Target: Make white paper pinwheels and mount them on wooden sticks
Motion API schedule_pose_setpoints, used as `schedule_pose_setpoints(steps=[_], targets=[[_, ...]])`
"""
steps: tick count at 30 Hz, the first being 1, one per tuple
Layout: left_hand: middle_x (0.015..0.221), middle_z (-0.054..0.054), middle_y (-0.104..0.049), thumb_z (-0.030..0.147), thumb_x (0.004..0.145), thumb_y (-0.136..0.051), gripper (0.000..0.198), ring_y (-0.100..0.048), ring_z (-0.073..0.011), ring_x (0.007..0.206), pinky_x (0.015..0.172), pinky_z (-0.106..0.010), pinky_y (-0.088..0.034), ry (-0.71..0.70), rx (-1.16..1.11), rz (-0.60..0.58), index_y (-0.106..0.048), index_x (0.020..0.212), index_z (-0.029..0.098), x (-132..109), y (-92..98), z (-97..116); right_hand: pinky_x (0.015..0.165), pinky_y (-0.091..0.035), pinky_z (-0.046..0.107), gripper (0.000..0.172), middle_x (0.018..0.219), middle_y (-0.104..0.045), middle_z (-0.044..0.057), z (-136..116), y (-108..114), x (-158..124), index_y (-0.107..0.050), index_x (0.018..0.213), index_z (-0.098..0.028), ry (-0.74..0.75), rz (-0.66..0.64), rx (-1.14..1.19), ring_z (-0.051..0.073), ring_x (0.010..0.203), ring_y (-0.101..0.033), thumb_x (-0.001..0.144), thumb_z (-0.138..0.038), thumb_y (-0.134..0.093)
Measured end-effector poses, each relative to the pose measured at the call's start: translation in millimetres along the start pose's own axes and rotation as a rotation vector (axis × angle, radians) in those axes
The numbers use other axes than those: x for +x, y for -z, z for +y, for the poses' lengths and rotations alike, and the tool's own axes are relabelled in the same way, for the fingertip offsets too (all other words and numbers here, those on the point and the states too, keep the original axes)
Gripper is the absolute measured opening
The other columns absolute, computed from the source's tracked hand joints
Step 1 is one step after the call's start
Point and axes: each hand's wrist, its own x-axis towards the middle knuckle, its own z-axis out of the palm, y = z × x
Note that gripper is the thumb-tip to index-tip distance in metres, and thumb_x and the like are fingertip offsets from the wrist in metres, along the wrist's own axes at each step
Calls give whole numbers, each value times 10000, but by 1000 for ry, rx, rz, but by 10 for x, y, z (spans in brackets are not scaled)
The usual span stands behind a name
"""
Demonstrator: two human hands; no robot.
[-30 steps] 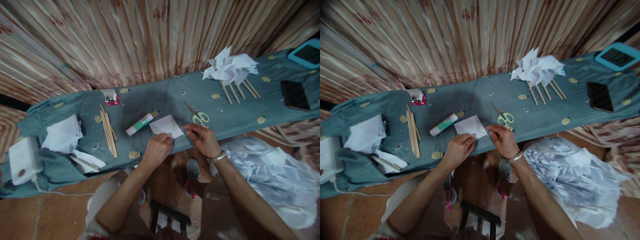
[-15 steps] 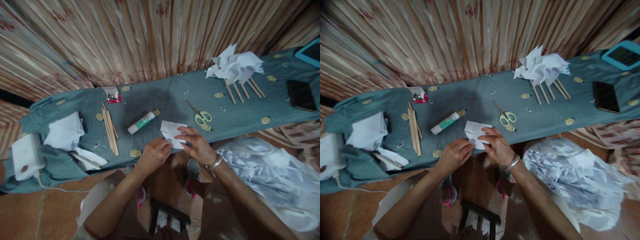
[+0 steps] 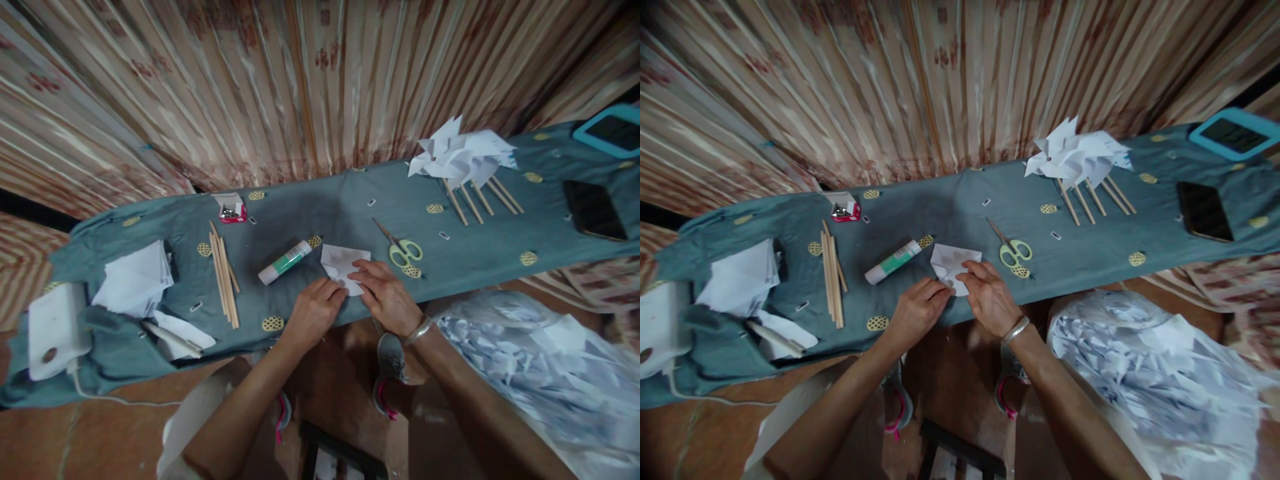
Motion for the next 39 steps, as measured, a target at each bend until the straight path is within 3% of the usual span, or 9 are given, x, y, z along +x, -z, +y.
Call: schedule_pose_setpoints(steps=[5,14,20,23,29,35,39], targets=[[876,-62,-649,157,920,-483,157,-579,-171,795,708,-301,-519,-1,3,-30,-638,933,132,-28,10,2,967,-481,476,389,1236,-601,123,18,-7,-45,-673,1065,-179,-13,-13,-7,270,1110,-546,798,-51,-421],[854,-59,-640,159,917,-486,155,-566,-176,789,690,-295,-508,15,-1,-60,-636,897,132,-15,25,13,960,-483,478,294,1221,-627,119,-2,70,-212,-689,986,-186,4,2,50,258,1122,-565,824,-81,-467],[879,-69,-645,162,926,-467,168,-572,-179,806,701,-300,-513,27,-5,-64,-632,922,134,-18,32,16,928,-502,439,173,1180,-661,86,-6,231,-270,-659,765,-213,-108,-37,209,234,1084,-622,770,-97,-532],[892,-73,-656,159,928,-462,173,-576,-178,807,704,-301,-518,17,-9,-46,-632,935,133,-18,43,17,971,-472,437,196,1169,-664,83,-5,269,-244,-645,829,-221,-169,-10,251,226,1107,-617,762,-88,-518],[886,-63,-671,148,909,-493,150,-591,-171,807,712,-290,-527,52,-81,15,-636,951,131,-49,46,-10,1016,-434,466,268,1297,-590,109,-21,186,-208,-621,1035,-218,-132,-36,203,264,1212,-537,771,-171,-604],[887,-60,-670,152,889,-517,142,-591,-180,823,737,-303,-535,76,-121,3,-640,958,144,-71,50,-19,1033,-407,459,87,1277,-605,104,-12,145,-170,-665,893,-217,-161,-48,257,255,1203,-548,841,-227,-596],[891,-65,-671,137,874,-526,136,-583,-187,824,734,-314,-538,69,-127,9,-644,943,137,-57,55,-6,1038,-397,459,82,1241,-627,103,-3,117,-107,-667,827,-216,-196,-22,312,252,1185,-561,842,-274,-611]])
